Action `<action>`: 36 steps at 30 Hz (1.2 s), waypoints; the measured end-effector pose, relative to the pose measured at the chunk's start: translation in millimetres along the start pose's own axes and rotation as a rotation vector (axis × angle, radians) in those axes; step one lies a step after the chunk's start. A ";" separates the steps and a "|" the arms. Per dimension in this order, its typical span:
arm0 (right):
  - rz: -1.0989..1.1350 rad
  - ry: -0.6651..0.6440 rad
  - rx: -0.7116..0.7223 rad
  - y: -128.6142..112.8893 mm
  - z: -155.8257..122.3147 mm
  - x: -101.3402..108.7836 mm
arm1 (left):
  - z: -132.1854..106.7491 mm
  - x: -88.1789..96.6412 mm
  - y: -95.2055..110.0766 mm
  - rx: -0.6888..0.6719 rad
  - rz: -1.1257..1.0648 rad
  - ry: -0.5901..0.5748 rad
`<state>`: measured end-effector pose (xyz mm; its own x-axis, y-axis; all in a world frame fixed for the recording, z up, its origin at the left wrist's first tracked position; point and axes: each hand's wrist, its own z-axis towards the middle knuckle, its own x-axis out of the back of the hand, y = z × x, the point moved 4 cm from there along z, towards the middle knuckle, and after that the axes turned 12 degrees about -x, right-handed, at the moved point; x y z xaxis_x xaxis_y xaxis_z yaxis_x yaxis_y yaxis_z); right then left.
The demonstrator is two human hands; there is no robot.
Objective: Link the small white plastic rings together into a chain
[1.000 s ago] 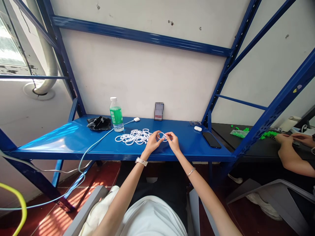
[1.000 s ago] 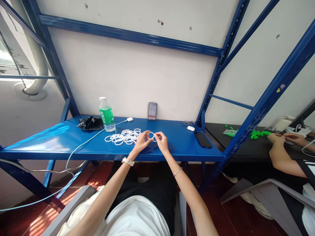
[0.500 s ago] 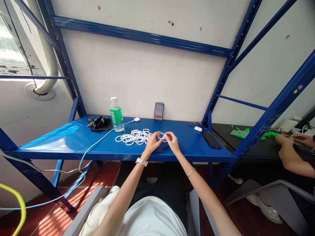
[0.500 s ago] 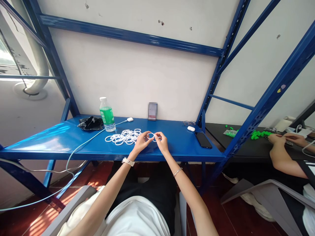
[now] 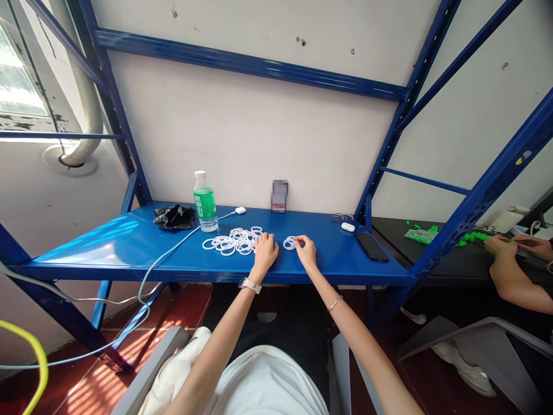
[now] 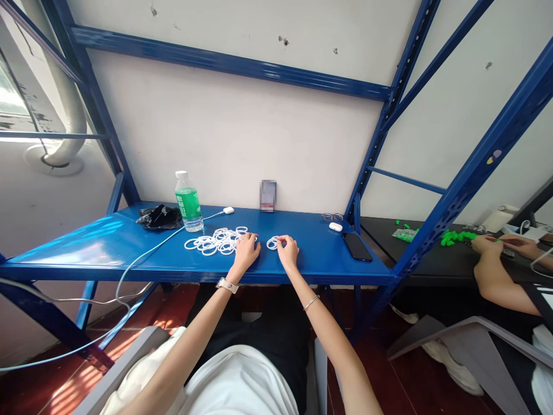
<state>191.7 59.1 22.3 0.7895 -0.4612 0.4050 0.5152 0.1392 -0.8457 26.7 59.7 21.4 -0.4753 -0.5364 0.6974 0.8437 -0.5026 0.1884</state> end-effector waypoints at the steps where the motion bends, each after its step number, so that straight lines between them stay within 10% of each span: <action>1: -0.020 0.003 -0.003 0.3 0.0 -0.3 | -0.4 -1.5 0.4 -0.003 0.028 -0.033; 9: 0.049 -0.029 0.024 0.8 0.5 -3.5 | 0.8 -2.6 3.2 -0.016 0.102 -0.179; 21: 0.154 -0.081 0.040 -0.5 1.1 -5.5 | 1.4 4.9 3.8 -0.083 -0.108 0.160; 36: 0.210 -0.197 0.147 -12.0 -4.4 -8.0 | 8.2 12.9 7.6 -0.240 -0.596 0.135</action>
<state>177.8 57.2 27.6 0.9256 -0.2321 0.2989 0.3656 0.3450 -0.8645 28.9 54.5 37.5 -0.8845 -0.1918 0.4253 0.3545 -0.8690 0.3453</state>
